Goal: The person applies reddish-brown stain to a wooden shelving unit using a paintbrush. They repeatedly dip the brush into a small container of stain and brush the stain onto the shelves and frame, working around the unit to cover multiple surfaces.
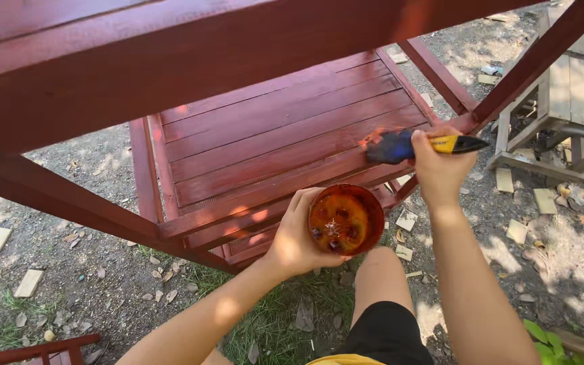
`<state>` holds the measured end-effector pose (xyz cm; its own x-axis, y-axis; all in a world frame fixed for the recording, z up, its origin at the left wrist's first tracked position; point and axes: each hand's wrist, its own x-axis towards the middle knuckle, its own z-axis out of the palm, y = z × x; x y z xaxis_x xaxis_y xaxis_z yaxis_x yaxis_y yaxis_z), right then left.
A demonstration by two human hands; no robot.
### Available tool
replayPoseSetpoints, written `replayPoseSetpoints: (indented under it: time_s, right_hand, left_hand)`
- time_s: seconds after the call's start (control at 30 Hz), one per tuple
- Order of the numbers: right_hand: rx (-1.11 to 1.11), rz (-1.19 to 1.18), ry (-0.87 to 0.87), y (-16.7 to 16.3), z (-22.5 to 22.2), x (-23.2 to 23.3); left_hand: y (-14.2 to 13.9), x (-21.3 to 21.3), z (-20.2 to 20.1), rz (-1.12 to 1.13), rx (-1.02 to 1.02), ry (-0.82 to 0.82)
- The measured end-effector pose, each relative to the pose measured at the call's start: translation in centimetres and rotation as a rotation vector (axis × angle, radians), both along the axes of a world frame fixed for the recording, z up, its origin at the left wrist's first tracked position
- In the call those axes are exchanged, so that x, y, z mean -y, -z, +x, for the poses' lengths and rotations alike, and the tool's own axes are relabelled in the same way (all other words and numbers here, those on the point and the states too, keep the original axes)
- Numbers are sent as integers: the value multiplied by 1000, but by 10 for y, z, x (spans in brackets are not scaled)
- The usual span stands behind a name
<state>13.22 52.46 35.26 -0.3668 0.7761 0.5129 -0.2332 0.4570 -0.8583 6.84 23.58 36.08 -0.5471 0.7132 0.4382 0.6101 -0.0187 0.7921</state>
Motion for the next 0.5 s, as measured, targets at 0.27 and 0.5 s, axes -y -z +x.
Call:
replayPoseSetpoints:
  time_s: [0.27,0.5]
  right_hand:
    - [146,-462,-569,13,-61,151]
    - [204,-211,-295,1,-44,-4]
  left_hand:
    - [-48,62,15,14,-27,-287]
    - [-94,77,34,-67,8,-580]
